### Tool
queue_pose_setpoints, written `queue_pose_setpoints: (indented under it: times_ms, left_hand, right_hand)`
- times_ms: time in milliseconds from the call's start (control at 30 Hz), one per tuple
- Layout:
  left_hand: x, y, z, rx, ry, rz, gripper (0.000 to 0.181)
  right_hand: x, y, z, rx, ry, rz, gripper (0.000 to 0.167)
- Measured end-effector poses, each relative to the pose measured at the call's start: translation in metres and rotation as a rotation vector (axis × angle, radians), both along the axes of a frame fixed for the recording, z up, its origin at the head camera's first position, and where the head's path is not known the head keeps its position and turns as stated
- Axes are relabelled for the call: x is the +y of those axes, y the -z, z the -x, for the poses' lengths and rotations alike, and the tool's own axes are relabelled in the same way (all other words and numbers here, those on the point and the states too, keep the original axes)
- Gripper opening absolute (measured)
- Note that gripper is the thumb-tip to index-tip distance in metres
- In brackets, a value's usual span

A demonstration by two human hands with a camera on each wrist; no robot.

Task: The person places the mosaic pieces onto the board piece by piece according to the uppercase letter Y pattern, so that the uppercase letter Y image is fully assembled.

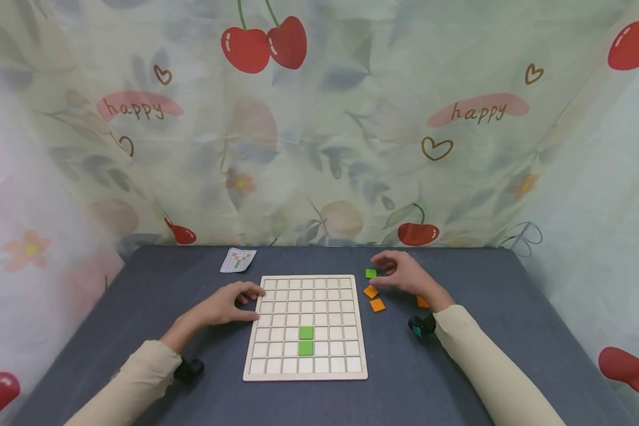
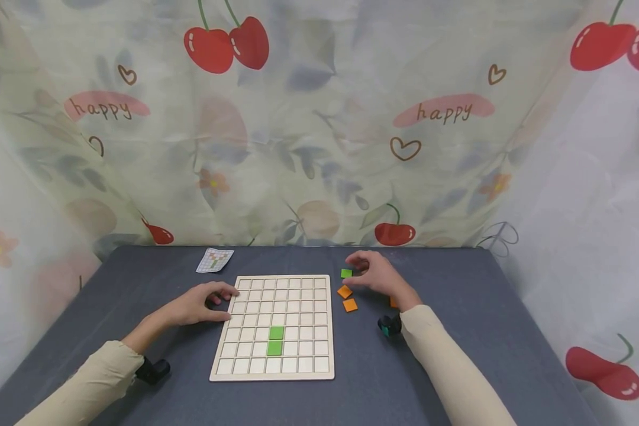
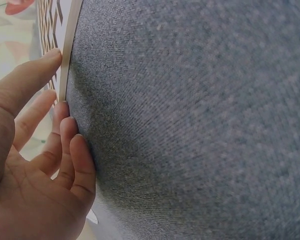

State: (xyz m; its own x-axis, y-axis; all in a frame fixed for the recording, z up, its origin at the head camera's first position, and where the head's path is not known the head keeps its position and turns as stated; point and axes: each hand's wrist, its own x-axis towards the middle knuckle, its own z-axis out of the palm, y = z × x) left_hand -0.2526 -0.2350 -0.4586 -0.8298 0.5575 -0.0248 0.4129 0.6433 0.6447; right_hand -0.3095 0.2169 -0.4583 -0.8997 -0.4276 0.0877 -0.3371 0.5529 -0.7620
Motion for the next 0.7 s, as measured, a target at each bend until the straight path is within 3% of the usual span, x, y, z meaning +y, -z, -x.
queue_pose_setpoints:
  times_ms: [267, 700]
  left_hand:
    - [0.000, -0.002, -0.001, 0.007, 0.016, -0.010, 0.048]
    - [-0.001, 0.000, -0.001, 0.010, 0.014, -0.015, 0.047]
  right_hand:
    - [-0.003, 0.001, 0.005, -0.003, -0.004, -0.025, 0.054]
    - [-0.010, 0.008, 0.014, -0.008, 0.098, -0.122, 0.038]
